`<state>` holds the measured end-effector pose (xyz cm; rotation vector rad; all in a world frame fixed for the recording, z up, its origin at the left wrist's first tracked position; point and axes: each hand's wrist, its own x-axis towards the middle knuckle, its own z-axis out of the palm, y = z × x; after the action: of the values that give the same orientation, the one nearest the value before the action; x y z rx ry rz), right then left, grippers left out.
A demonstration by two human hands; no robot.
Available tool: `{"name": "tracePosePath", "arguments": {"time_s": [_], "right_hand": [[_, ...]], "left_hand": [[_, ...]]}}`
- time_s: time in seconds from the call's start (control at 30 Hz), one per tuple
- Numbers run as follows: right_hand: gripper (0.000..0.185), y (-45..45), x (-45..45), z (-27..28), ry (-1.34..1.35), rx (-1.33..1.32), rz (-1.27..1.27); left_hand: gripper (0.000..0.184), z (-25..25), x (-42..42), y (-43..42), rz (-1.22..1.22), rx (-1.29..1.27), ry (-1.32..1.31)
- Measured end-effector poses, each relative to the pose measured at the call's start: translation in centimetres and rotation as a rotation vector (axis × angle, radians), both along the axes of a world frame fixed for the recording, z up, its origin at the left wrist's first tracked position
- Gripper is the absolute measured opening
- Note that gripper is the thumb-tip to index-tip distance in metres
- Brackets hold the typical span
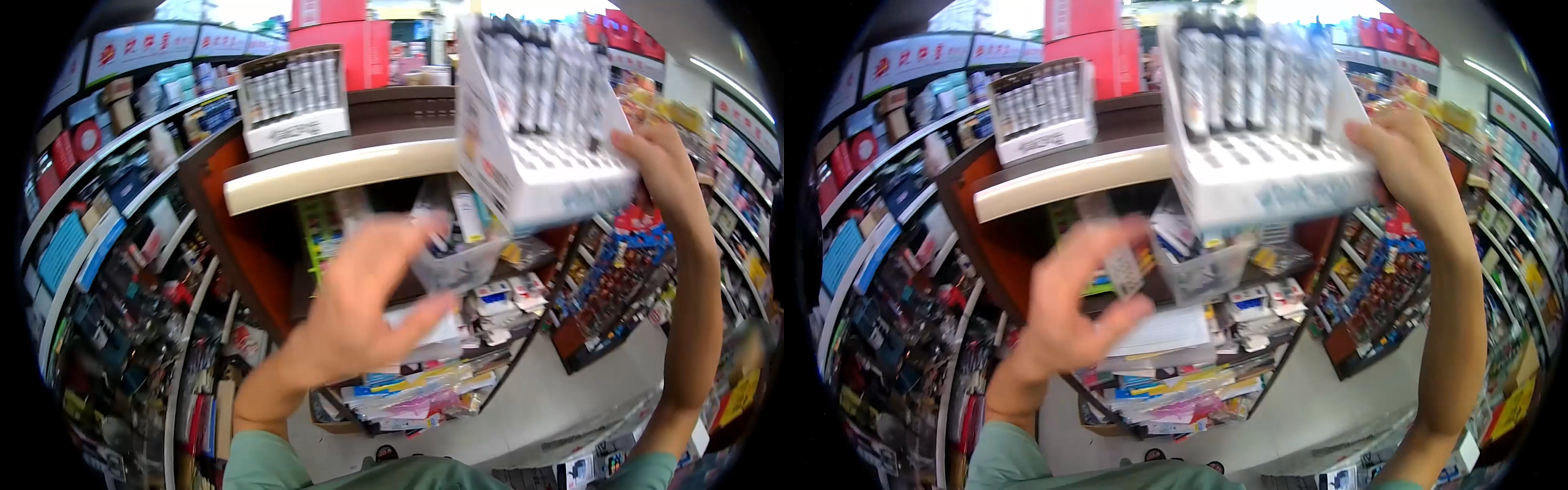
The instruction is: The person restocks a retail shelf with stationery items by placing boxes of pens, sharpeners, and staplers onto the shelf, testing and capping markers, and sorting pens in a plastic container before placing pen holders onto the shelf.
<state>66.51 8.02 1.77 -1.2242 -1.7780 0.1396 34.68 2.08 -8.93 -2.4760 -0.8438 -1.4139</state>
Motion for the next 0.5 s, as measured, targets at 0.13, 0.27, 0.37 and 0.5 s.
{"name": "tracePosePath", "arguments": {"time_s": [0.13, 0.27, 0.37, 0.5], "right_hand": [[0.033, 5.2, -9.9, 3.4, 0.076, 0.050, 0.172], [0.033, 6.4, -18.2, 4.6, 0.136, 0.104, 0.312], [0.032, 6.6, -22.1, 4.6, -0.003, 0.013, 0.306], [0.032, 7.0, -25.4, 3.9, -0.156, -0.063, 0.262]], "left_hand": [[0.056, 7.4, -4.9, 1.3, 0.320, 0.223, -0.044], [0.045, 10.6, -10.1, 2.2, 0.495, 0.148, -0.104], [0.043, 11.4, -13.3, 0.8, 0.450, -0.182, -0.153], [0.042, 11.6, -16.3, 1.0, 0.570, -0.288, -0.078]]}}
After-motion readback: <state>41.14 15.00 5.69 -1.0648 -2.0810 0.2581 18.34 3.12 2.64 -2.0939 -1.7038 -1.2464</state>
